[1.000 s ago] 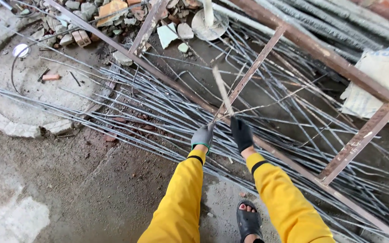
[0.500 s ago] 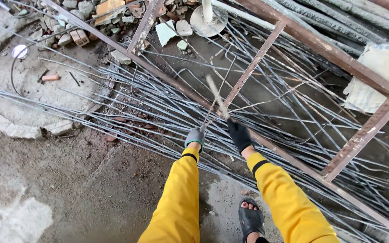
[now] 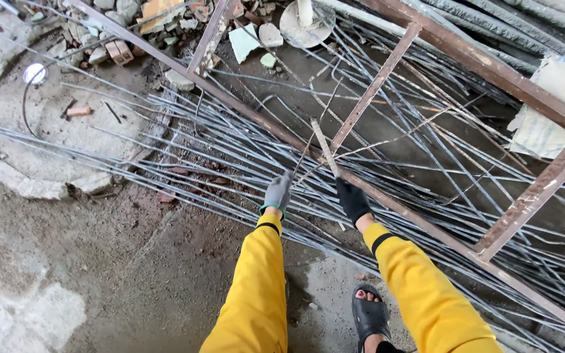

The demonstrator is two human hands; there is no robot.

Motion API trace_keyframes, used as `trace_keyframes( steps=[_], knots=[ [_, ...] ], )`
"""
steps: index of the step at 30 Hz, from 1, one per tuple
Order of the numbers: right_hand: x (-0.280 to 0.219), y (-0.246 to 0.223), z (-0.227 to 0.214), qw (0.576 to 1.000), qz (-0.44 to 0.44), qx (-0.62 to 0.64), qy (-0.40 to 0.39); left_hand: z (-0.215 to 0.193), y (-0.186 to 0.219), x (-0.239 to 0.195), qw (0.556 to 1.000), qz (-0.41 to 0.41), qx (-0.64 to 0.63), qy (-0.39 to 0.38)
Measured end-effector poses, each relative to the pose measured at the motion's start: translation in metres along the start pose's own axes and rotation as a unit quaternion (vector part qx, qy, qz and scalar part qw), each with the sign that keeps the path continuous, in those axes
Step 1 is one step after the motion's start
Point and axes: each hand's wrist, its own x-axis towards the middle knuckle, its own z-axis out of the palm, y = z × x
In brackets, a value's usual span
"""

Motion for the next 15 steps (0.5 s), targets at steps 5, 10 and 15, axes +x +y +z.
trace_keyframes(
  steps=[5, 10, 15],
  knots=[
    [-0.013, -0.056, -0.007, 0.952, -0.265, -0.140, 0.066, 0.024, -0.054, 0.060, 0.990, -0.002, 0.140, 0.026],
    [-0.015, -0.032, 0.001, 0.911, -0.353, -0.183, 0.105, 0.044, -0.075, 0.078, 0.990, -0.038, 0.132, 0.014],
    [0.009, 0.025, 0.015, 0.996, -0.046, -0.026, -0.072, 0.008, -0.007, 0.006, 0.993, -0.059, 0.100, 0.002]
  ],
)
